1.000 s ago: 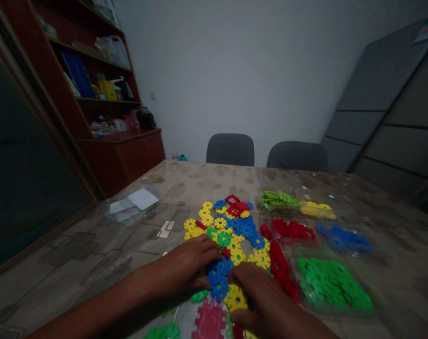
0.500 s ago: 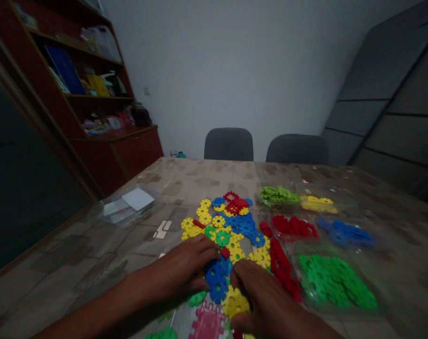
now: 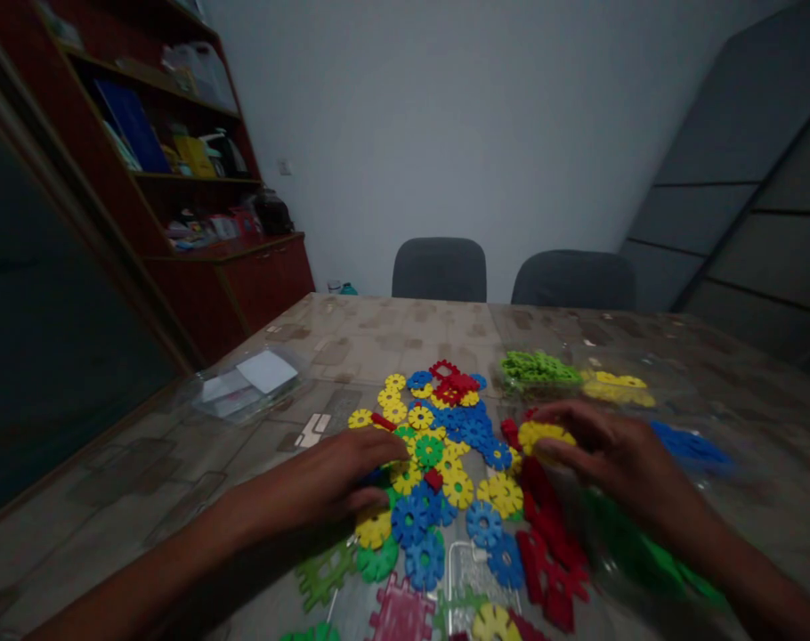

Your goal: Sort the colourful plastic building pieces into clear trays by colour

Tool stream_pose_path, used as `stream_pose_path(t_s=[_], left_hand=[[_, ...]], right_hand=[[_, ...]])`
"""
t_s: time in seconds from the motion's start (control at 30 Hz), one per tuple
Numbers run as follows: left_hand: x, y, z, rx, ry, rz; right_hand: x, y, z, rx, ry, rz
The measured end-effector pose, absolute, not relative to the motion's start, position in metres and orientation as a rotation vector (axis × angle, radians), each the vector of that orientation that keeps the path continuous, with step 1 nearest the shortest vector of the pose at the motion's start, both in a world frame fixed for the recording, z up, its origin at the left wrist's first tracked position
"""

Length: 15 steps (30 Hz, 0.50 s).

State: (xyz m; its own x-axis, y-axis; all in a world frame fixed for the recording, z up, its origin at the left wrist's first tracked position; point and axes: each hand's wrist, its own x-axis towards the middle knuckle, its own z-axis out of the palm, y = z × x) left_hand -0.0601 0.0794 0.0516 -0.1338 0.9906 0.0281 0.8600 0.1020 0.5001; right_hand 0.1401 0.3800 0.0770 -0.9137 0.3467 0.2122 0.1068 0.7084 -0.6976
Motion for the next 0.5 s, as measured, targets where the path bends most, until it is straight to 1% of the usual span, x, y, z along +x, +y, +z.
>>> stream_pose_path(t_s=[0.17, 0.3, 0.37, 0.5], left_hand=[[-0.056, 0.085, 0.055, 1.888, 2.039, 0.606], [-0.053, 0.086, 0.057, 1.882, 2.052, 0.568], [-0.055, 0.085, 0.056, 1.873, 2.059, 0.564], [-0.067, 0.083, 0.051, 1.855, 2.082, 0.63]], right_hand=[[0.146, 0.462, 0.09, -0.761, -2.366, 0.843], [0.147, 0.509, 0.094, -0.956, -2.267, 0.74], [0.146, 0.523, 0.094, -1.021, -2.224, 0.75], [0.142, 0.538, 0.087, -1.084, -2.163, 0.892]])
